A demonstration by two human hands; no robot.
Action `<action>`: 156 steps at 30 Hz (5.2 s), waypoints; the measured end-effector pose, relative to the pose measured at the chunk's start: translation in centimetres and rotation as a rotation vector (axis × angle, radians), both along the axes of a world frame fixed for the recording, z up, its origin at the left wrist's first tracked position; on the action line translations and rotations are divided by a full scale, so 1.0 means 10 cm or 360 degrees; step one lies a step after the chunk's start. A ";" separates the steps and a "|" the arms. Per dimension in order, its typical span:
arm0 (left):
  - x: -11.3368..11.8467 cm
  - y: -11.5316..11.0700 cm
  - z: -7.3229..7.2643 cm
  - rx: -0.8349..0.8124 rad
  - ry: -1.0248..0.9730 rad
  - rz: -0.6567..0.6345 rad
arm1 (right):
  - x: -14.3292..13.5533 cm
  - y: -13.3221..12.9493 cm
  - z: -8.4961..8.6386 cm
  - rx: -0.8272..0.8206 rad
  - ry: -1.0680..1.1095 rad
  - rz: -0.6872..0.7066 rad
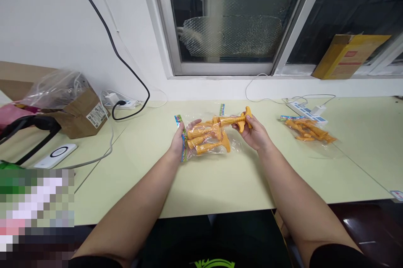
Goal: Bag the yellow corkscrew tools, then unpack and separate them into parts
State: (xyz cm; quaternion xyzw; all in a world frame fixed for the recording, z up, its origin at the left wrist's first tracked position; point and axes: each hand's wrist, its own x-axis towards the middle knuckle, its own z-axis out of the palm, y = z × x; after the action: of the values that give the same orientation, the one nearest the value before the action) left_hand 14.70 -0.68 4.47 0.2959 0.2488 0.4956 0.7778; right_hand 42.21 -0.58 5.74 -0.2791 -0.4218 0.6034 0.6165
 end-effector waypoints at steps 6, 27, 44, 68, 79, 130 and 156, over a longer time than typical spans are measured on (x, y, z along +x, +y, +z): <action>0.00 -0.02 0.00 -0.0032 0.0007 -0.0016 | -0.01 0.07 -0.09 -0.0124 0.0055 0.0084; -0.03 -0.01 -0.01 -0.0030 0.0105 -0.0297 | 0.16 -0.03 -0.01 -0.0291 -0.0200 0.0644; -0.06 0.04 -0.02 -0.0055 0.0093 -0.0321 | 0.08 0.04 -0.03 0.0039 -0.0236 -0.0138; -0.08 0.06 -0.07 -0.0004 0.0088 -0.0349 | 0.12 -0.03 0.02 0.0061 -0.0093 0.0221; -0.07 0.04 -0.03 -0.0100 0.0057 -0.0344 | -0.07 -0.05 -0.08 -0.0217 -0.0340 0.0172; 0.25 -0.12 -0.07 -0.0164 0.0410 0.0020 | -0.12 0.01 -0.15 -0.0041 -0.0806 -0.0185; 0.20 -0.17 -0.09 0.0144 0.0506 -0.0073 | -0.05 -0.04 -0.11 -0.0175 -0.0753 0.0296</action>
State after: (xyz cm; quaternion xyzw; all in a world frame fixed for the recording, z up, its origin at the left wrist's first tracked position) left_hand 16.72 -2.33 3.62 0.4108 0.3395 0.4354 0.7255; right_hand 41.70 -0.99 4.63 -0.4055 -0.5448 0.5974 0.4265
